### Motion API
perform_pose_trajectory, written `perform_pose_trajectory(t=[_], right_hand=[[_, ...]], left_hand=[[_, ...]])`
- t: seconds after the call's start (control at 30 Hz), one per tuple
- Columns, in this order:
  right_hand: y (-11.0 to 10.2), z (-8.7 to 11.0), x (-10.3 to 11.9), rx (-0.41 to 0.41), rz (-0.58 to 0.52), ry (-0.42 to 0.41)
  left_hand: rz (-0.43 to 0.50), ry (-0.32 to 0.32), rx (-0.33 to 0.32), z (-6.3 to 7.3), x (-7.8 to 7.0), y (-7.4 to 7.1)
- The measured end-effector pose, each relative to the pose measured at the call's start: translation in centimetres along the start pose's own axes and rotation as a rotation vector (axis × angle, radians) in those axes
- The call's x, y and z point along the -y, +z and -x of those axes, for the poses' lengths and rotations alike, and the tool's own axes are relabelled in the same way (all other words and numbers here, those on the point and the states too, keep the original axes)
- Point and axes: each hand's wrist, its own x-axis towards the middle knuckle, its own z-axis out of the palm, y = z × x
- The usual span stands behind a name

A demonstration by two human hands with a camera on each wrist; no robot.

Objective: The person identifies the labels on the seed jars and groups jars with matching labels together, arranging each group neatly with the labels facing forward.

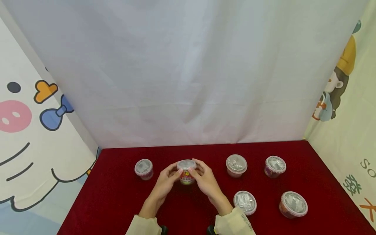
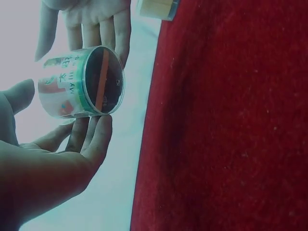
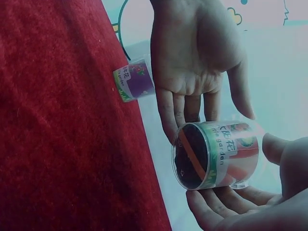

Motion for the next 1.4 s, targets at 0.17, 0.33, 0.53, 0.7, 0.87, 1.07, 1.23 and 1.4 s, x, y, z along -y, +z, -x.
perform_pose_trajectory(t=[0.17, 0.33, 0.53, 0.7, 0.87, 1.07, 1.23, 1.4], right_hand=[[0.1, -0.6, -0.8, 0.025, 0.000, -0.017], [0.4, -1.3, -1.6, 0.047, -0.017, -0.040], [0.6, -2.1, -2.4, 0.073, -0.058, -0.045], [0.8, -2.5, -2.7, 0.081, -0.088, -0.046], [0.9, -2.9, -3.1, 0.079, -0.094, -0.050], [1.0, -3.2, -3.4, 0.070, -0.088, -0.055], [1.1, -3.4, -3.6, 0.061, -0.094, -0.054], [1.1, -3.3, -3.7, 0.051, -0.084, -0.059]], left_hand=[[-0.017, -0.007, -0.005, -0.3, 0.4, -0.2], [-0.048, -0.002, -0.002, -0.4, 0.8, -0.4], [-0.058, 0.018, -0.002, -0.9, 1.4, -0.8], [-0.036, 0.014, 0.011, -1.2, 1.3, -0.9], [-0.025, 0.013, 0.018, -1.6, 1.6, -1.0], [-0.005, 0.012, 0.024, -2.0, 1.8, -0.9], [0.018, 0.008, 0.030, -2.3, 2.0, -1.0], [0.015, -0.002, 0.036, -2.4, 2.2, -1.0]])
